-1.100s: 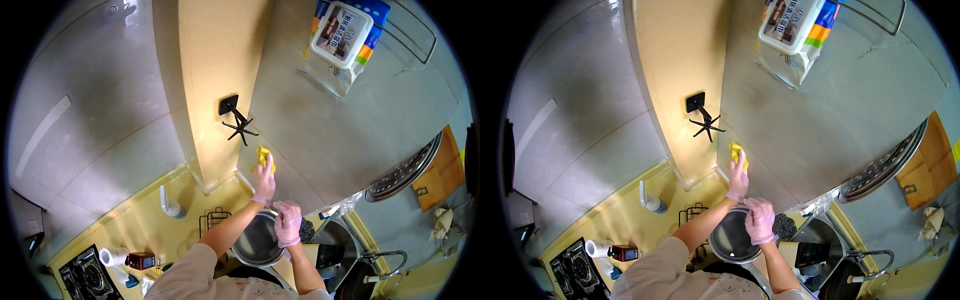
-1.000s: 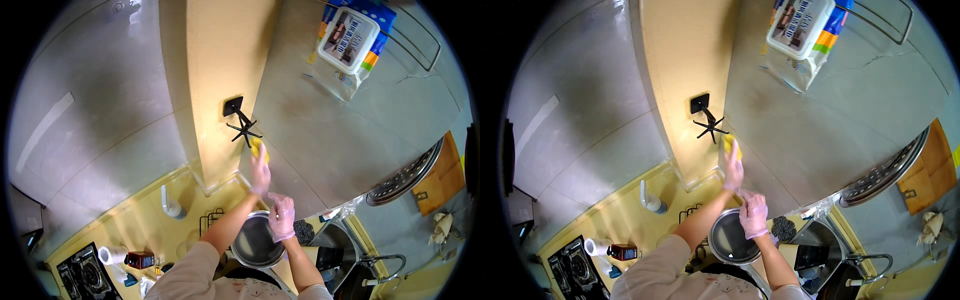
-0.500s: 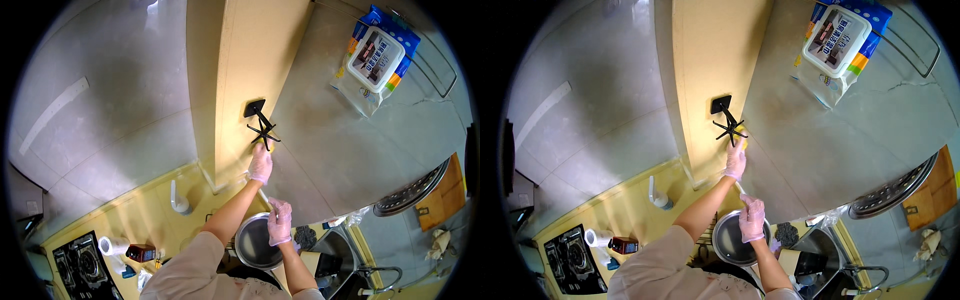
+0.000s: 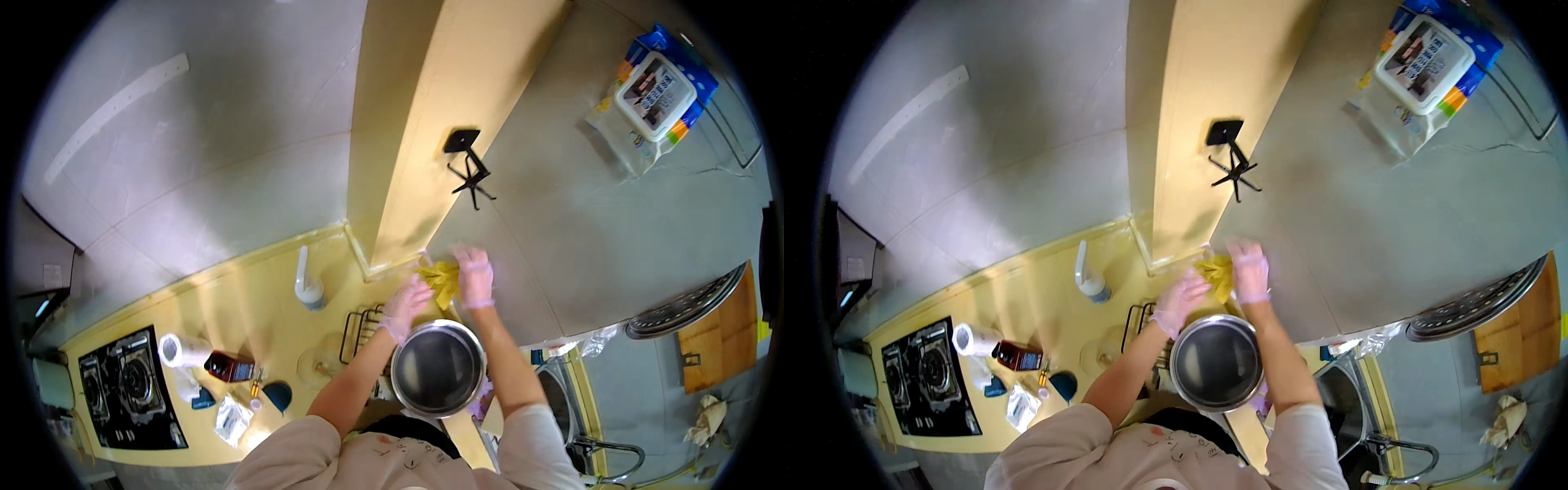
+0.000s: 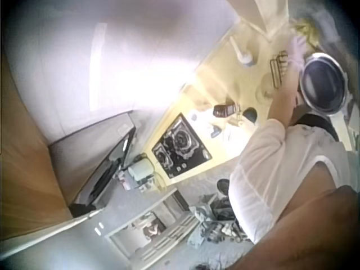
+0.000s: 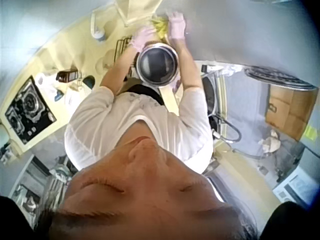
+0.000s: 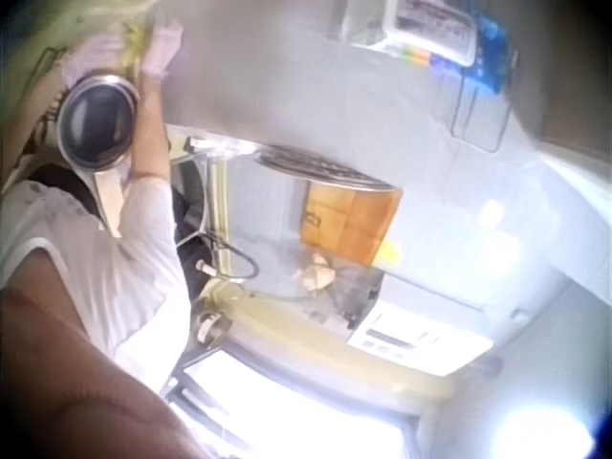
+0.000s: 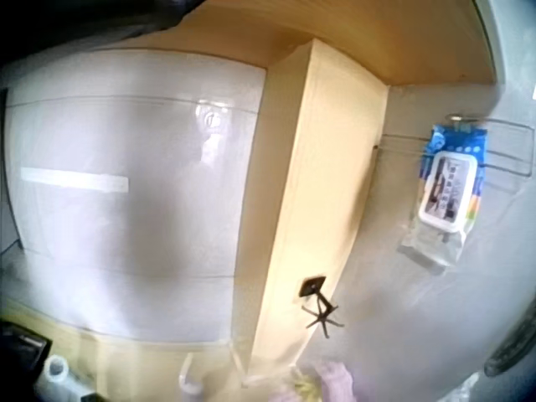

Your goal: The person wipes the kitchen countertop and backsplash with a yellow cloth. They then clean a metal rack and the wall above the counter. Finally, they wipe the range hood and the wall behind the stove.

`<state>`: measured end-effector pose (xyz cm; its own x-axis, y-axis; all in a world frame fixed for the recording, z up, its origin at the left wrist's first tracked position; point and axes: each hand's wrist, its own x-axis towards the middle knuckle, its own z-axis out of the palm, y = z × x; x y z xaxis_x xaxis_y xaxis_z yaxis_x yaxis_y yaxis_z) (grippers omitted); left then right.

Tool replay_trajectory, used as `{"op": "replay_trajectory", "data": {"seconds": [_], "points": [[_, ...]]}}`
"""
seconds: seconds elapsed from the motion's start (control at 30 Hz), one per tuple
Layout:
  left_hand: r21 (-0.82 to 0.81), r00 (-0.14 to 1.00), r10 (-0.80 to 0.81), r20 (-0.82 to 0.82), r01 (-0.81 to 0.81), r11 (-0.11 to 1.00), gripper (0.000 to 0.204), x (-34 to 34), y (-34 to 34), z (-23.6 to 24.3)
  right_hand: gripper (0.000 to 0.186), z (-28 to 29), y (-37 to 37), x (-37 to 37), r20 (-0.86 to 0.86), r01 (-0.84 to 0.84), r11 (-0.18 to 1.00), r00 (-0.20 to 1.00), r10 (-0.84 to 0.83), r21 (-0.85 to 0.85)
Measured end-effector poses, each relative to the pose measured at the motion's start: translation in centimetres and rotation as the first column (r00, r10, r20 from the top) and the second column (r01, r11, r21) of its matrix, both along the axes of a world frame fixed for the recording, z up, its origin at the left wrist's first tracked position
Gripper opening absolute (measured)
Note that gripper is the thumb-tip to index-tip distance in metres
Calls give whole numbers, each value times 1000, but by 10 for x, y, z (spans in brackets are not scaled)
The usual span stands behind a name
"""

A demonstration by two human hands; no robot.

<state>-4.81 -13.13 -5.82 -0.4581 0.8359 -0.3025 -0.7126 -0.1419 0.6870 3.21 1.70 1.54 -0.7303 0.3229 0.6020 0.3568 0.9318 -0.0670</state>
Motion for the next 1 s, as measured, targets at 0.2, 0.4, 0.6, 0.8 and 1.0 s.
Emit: {"op": "replay_trajectory", "data": {"seconds": [0.2, 0.4, 0.6, 0.8, 1.0], "points": [[-633, 316, -552, -772, -295, 716, 45, 29, -52, -19, 19, -26, 15, -23, 586, -36, 999, 810, 16, 22], [-847, 353, -776, -523, -115, 519, 40, 38, -100, -19, 28, -47, -32, 27, 849, 489, 798, 526, 52, -351], [-802, 355, -754, -553, 20, 598, 42, 42, -108, -62, 23, -92, -45, 94, 784, 591, 752, 599, -166, -292], [-830, 361, -761, -539, -74, 553, 36, 36, -110, -56, 18, -120, -53, 106, 647, 545, 756, 731, -217, -363], [-848, 347, -777, -525, -133, 513, 35, 12, -122, -41, 16, -117, -70, 94, 600, 484, 760, 785, -157, -434]]}}
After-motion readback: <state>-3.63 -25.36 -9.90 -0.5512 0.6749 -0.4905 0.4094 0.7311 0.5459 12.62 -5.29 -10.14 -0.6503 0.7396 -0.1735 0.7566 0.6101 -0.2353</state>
